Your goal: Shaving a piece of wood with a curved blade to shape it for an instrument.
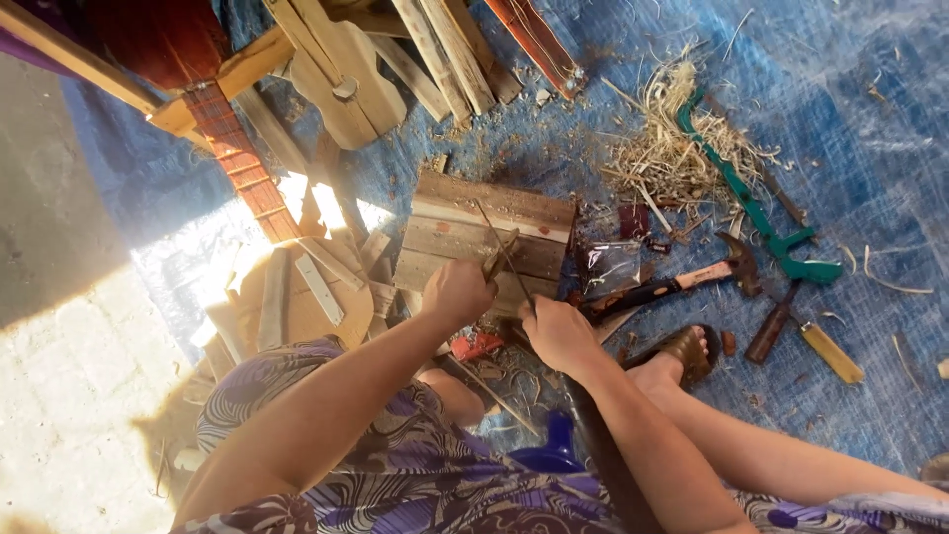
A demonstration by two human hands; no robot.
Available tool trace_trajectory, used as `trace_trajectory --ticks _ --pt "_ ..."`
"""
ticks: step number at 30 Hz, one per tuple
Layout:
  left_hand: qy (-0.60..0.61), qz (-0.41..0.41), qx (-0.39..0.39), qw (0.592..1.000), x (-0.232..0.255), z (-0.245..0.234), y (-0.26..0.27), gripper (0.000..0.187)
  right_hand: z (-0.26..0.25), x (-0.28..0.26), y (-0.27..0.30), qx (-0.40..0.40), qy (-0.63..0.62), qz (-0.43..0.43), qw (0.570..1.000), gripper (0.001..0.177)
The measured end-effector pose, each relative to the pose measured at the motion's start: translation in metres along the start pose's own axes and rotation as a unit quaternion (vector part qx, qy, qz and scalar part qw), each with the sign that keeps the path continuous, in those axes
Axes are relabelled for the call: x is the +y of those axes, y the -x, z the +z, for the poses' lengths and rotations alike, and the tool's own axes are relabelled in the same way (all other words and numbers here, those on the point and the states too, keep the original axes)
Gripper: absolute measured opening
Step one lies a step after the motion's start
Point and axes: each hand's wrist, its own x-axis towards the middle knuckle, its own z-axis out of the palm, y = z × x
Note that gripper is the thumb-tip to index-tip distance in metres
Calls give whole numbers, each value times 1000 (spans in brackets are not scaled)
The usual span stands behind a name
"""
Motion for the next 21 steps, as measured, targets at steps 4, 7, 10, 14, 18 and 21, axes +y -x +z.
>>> trace_trajectory --ticks 4,7,10,14,18,21 --pt "34 0 -4 999 -8 18 -12 32 -25 -51 56 53 -24 -69 996 36" --pt "42 -13 -21 999 18 -22 17 37 -20 -43 48 58 -8 -61 996 35" --pt "6 -19 -21 1000 18 -21 22 32 43 32 -13 9 -29 -6 1000 39" --pt "12 -5 -7 1000 -15 27 -23 31 -8 -23 22 -4 -13 -24 1000 49" --pt "31 -31 -28 999 -43 72 -44 35 -12 -43 50 18 5 -62 998 44" --pt "34 -39 -24 998 -25 47 -33 37 8 -5 11 -23 29 -18 999 49"
